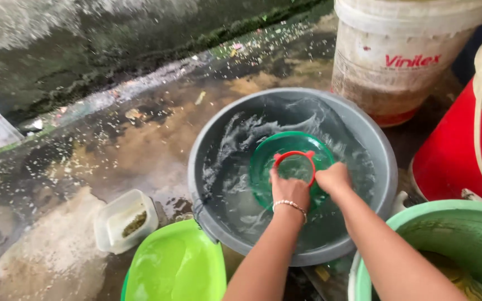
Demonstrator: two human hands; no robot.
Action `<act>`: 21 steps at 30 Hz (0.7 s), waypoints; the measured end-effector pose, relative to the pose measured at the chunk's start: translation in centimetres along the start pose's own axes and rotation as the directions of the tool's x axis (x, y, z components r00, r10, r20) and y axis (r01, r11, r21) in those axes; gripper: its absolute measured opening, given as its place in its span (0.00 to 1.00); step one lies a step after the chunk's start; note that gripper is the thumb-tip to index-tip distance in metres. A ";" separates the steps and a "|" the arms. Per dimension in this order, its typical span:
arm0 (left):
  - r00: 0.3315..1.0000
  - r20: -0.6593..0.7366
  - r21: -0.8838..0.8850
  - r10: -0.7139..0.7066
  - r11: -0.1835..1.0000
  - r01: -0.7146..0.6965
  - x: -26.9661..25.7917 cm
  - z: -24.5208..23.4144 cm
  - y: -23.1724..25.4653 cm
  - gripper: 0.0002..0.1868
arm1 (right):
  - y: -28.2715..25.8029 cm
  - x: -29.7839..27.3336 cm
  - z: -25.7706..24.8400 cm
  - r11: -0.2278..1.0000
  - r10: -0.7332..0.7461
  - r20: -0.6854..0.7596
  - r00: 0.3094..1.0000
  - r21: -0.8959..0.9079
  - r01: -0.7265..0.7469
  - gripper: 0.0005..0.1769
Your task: Washing various kitchen utensils, plates, and a pot in a basin of water.
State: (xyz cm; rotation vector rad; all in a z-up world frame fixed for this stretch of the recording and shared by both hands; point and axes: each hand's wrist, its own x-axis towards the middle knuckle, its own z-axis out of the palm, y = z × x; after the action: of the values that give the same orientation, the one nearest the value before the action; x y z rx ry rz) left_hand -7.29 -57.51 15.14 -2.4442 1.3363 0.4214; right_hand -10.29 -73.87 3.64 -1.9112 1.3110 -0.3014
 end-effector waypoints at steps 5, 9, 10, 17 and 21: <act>0.941 -0.189 0.220 -0.280 0.922 0.319 5.7 3.7 0.4 0.19 | -2.5 -1.0 0.1 0.982 -0.069 0.082 0.994 -0.168 0.082 0.26; 0.914 -0.404 -0.226 0.033 0.965 -0.135 6.5 8.1 -1.5 0.24 | -2.0 0.2 0.5 0.987 -0.041 0.156 0.987 0.163 0.015 0.23; 0.914 -0.403 -0.228 0.033 0.964 -0.135 7.1 8.4 -3.2 0.24 | -2.6 -0.7 -0.4 0.987 -0.040 0.157 0.987 0.161 0.015 0.23; 0.523 -0.505 -0.490 -0.686 0.727 0.480 2.1 3.3 -7.0 0.42 | -5.1 -5.0 2.2 0.482 -0.631 -0.062 0.773 -0.812 0.328 0.32; 0.532 0.145 -0.957 -0.834 0.019 0.290 7.6 8.6 -10.1 0.41 | 1.3 2.3 10.7 0.649 -0.690 0.544 0.478 0.173 0.741 0.25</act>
State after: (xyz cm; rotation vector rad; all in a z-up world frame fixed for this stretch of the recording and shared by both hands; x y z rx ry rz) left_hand 4.32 -54.50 5.67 -3.9796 -0.3897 0.3859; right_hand -3.90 -71.09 -4.98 -2.3017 0.0475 -0.0506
